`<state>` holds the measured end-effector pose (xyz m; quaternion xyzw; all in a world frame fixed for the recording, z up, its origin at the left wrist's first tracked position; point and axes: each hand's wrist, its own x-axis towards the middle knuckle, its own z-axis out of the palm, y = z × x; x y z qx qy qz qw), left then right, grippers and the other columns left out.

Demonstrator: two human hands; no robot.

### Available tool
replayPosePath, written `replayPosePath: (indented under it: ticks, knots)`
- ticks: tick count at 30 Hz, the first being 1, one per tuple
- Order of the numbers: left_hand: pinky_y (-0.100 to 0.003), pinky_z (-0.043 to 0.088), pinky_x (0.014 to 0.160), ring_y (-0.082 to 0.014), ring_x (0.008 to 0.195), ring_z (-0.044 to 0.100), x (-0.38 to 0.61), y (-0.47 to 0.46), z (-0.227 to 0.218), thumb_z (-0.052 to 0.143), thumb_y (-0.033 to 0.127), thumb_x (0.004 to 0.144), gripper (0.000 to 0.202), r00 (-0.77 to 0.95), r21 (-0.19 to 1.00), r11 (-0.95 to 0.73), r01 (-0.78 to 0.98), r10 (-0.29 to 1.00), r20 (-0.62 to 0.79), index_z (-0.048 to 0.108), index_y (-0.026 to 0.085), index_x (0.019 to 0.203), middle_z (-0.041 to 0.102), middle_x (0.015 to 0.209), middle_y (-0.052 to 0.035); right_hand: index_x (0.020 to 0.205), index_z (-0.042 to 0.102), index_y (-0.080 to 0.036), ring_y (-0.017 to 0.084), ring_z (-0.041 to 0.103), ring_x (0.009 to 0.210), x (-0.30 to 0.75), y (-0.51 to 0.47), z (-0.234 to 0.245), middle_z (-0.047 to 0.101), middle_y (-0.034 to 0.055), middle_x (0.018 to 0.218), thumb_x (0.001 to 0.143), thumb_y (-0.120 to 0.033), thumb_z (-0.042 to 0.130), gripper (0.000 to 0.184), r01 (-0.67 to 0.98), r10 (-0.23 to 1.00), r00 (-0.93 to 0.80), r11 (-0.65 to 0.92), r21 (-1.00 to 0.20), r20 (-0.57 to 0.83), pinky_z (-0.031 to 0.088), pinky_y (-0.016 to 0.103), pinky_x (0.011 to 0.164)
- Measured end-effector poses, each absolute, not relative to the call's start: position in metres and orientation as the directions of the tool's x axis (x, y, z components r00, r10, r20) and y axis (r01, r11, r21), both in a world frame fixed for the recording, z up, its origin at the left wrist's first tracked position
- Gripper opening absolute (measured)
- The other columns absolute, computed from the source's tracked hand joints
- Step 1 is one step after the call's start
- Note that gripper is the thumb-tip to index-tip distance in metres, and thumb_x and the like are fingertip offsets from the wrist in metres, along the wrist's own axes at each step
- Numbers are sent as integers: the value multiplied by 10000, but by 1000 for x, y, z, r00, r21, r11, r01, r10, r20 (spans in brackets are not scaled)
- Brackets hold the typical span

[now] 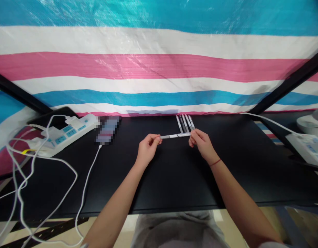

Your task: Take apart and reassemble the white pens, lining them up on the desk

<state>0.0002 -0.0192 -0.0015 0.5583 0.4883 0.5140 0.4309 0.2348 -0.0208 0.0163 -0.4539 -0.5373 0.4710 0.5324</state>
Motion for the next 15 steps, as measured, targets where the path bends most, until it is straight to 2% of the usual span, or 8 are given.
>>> replayPosePath:
  ticks: [4,6,11,15]
  knots:
    - [-318,514,783,-169,796,660,5,-24,1,630,386,815,263,-27,964,-184,190,981,193,667,177,971,702,869,-54,825,508,-202,126,619,573,229,-18,14,624,-5,690,828,-548,582,354,-130,998,61,9,-991,1,499,225,478]
    - [-314,512,789,-172,819,658,7,-26,3,633,365,813,236,-8,948,-200,247,978,209,674,192,967,700,911,-54,900,500,-209,150,666,650,227,-18,13,671,21,799,794,-550,622,378,-177,997,75,-22,-984,-36,540,244,516]
    - [-295,516,756,-164,765,648,17,-35,8,641,320,796,171,147,924,-240,298,968,204,683,199,909,696,873,-42,1048,431,-245,183,696,771,222,-20,15,702,31,927,711,-465,738,507,-212,991,132,14,-977,-15,593,306,627]
    - [-267,515,729,-141,728,640,27,-43,12,639,315,796,330,302,948,-199,249,946,120,631,206,1107,698,886,-33,1150,370,-272,159,682,691,222,-22,18,718,12,889,692,-434,760,623,-204,983,181,65,-977,28,599,317,622]
